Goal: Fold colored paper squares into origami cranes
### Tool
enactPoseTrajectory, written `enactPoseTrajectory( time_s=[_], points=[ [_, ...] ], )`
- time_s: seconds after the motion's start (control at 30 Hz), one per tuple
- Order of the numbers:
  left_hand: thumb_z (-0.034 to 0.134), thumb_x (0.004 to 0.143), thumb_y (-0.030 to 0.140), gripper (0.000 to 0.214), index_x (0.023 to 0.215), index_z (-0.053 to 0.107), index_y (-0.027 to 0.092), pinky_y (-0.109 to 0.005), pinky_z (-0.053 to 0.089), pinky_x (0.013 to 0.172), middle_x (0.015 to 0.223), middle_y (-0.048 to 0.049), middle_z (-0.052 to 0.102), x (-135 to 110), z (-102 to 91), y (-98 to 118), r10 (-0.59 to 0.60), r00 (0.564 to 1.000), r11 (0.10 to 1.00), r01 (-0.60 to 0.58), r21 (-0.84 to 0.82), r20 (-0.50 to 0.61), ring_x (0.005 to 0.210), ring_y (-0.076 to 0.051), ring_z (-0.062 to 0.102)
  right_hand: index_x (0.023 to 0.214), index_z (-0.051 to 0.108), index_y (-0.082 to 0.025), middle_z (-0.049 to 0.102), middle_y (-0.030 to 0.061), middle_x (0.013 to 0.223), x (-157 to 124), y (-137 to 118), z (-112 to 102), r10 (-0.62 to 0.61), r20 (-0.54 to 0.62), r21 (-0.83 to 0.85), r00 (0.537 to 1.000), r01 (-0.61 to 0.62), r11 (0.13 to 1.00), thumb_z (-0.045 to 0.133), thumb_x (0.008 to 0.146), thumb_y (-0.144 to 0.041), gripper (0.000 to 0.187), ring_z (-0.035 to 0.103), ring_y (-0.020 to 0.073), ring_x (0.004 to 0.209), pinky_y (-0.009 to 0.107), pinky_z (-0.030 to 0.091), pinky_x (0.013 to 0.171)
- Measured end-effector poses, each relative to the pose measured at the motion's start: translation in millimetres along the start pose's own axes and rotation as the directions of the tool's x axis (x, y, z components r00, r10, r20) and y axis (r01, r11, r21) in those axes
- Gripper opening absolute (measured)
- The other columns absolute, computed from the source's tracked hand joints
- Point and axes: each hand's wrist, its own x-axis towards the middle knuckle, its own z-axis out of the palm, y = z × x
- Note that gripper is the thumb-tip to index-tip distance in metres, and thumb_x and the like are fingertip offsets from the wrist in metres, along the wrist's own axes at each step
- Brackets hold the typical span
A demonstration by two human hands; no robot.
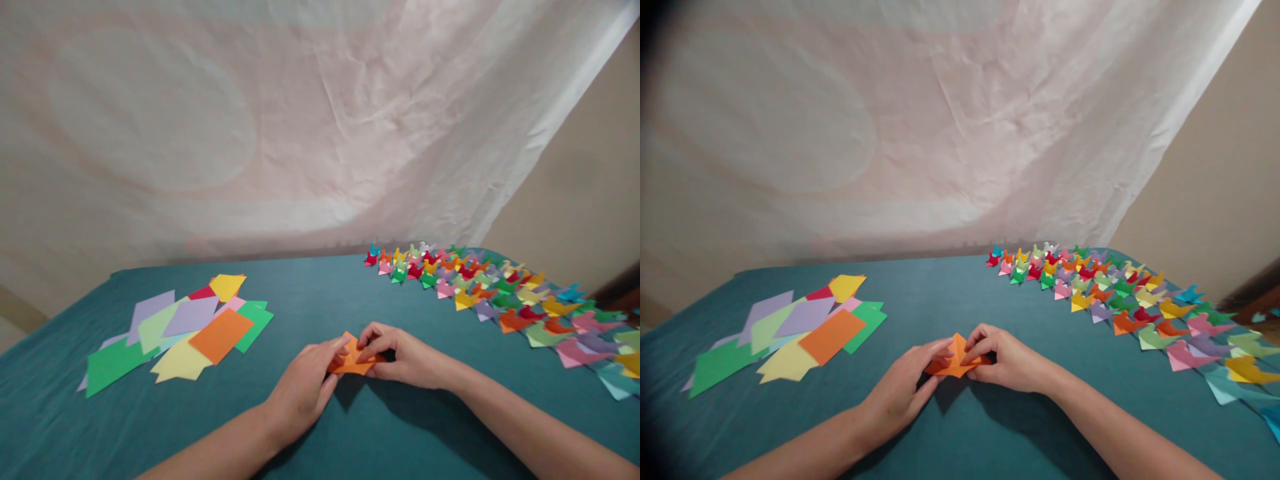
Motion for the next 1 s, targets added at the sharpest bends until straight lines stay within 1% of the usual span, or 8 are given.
enactPoseTrajectory(
  time_s=[0.13, 0.23, 0.33, 0.5, 0.6, 0.7, 0.8, 1.0],
  points=[
    [0.053, 0.082, 0.012, 0.055, 0.132, 0.033, 0.024, -0.034, 0.043, 0.094, 0.117, -0.0036, 0.059, -1.3, 0.7, 1.0, 0.003, 1.000, 1.000, -0.003, 0.021, 0.005, 0.104, -0.018, 0.055, 0.095, 0.071, -0.026, 0.053, 0.0034, 0.105, -2.2, -4.2, -1.2, 0.011, 0.048, -0.077, 0.999, -0.007, 0.997, 0.069, 0.069, -0.018, 0.027, 0.054, 0.0171, 0.096, 0.029, 0.043, 0.084],
    [0.056, 0.082, 0.017, 0.055, 0.132, 0.033, 0.024, -0.034, 0.043, 0.092, 0.117, -0.0038, 0.059, -1.8, 0.4, 3.0, 0.008, 1.000, 0.999, -0.008, 0.043, 0.010, 0.103, -0.018, 0.055, 0.096, 0.071, -0.028, 0.053, 0.0034, 0.108, -4.1, -6.7, -2.3, 0.000, 0.066, -0.130, 0.998, 0.008, 0.991, 0.071, 0.069, -0.022, 0.029, 0.051, 0.0194, 0.102, 0.033, 0.039, 0.091],
    [0.058, 0.082, 0.019, 0.056, 0.132, 0.033, 0.024, -0.034, 0.042, 0.092, 0.117, -0.0040, 0.059, -1.9, -0.8, 4.5, 0.025, 0.999, 0.998, -0.026, 0.063, 0.024, 0.103, -0.019, 0.055, 0.100, 0.070, -0.028, 0.052, 0.0039, 0.110, -4.7, -7.5, -3.5, -0.012, 0.088, -0.154, 0.996, 0.026, 0.988, 0.071, 0.070, -0.024, 0.030, 0.049, 0.0200, 0.105, 0.034, 0.037, 0.093],
    [0.060, 0.081, 0.023, 0.055, 0.130, 0.036, 0.024, -0.036, 0.043, 0.088, 0.112, -0.0040, 0.062, -0.9, -3.3, 5.5, 0.015, 0.999, 0.993, -0.020, 0.114, 0.040, 0.097, -0.021, 0.056, 0.096, 0.071, -0.025, 0.053, 0.0044, 0.108, -3.3, -7.0, -6.6, -0.038, 0.102, -0.154, 0.994, 0.054, 0.987, 0.066, 0.076, -0.025, 0.021, 0.051, 0.0177, 0.102, 0.032, 0.037, 0.092],
    [0.055, 0.086, 0.028, 0.047, 0.130, 0.038, 0.025, -0.036, 0.042, 0.086, 0.108, -0.0038, 0.063, 0.4, -4.3, 5.3, -0.015, 1.000, 0.994, 0.014, 0.110, 0.009, 0.095, -0.021, 0.057, 0.088, 0.071, -0.020, 0.054, 0.0051, 0.104, -2.0, -6.4, -8.4, -0.055, 0.102, -0.101, 0.993, 0.065, 0.993, 0.060, 0.082, -0.026, 0.014, 0.053, 0.0155, 0.097, 0.029, 0.040, 0.088],
    [0.051, 0.088, 0.027, 0.041, 0.128, 0.041, 0.025, -0.035, 0.042, 0.085, 0.100, -0.0020, 0.066, 2.4, -6.1, 5.3, -0.063, 0.997, 0.996, 0.065, 0.061, -0.036, 0.092, -0.020, 0.058, 0.079, 0.069, -0.017, 0.055, 0.0050, 0.098, -0.6, -4.4, -8.3, -0.035, 0.066, -0.058, 0.997, 0.039, 0.998, 0.055, 0.086, -0.028, 0.019, 0.055, 0.0139, 0.090, 0.027, 0.042, 0.084],
    [0.052, 0.087, 0.025, 0.041, 0.126, 0.042, 0.025, -0.034, 0.042, 0.086, 0.093, -0.0001, 0.067, 4.5, -9.0, 5.9, -0.121, 0.990, 0.992, 0.123, 0.019, -0.066, 0.090, -0.019, 0.059, 0.075, 0.067, -0.016, 0.056, 0.0040, 0.093, 0.7, -0.9, -5.9, 0.002, 0.009, -0.044, 1.000, -0.001, 0.999, 0.053, 0.087, -0.028, 0.021, 0.055, 0.0134, 0.084, 0.026, 0.043, 0.080],
    [0.054, 0.086, 0.025, 0.042, 0.126, 0.042, 0.024, -0.035, 0.042, 0.088, 0.090, 0.0005, 0.066, 7.1, -11.6, 4.1, -0.178, 0.981, 0.984, 0.178, -0.015, -0.082, 0.089, -0.018, 0.059, 0.062, 0.056, -0.017, 0.056, 0.0035, 0.086, 3.2, 7.2, 2.0, 0.030, -0.124, -0.081, 0.992, -0.040, 0.996, 0.052, 0.086, -0.026, 0.026, 0.055, 0.0140, 0.079, 0.027, 0.044, 0.072]
  ],
)
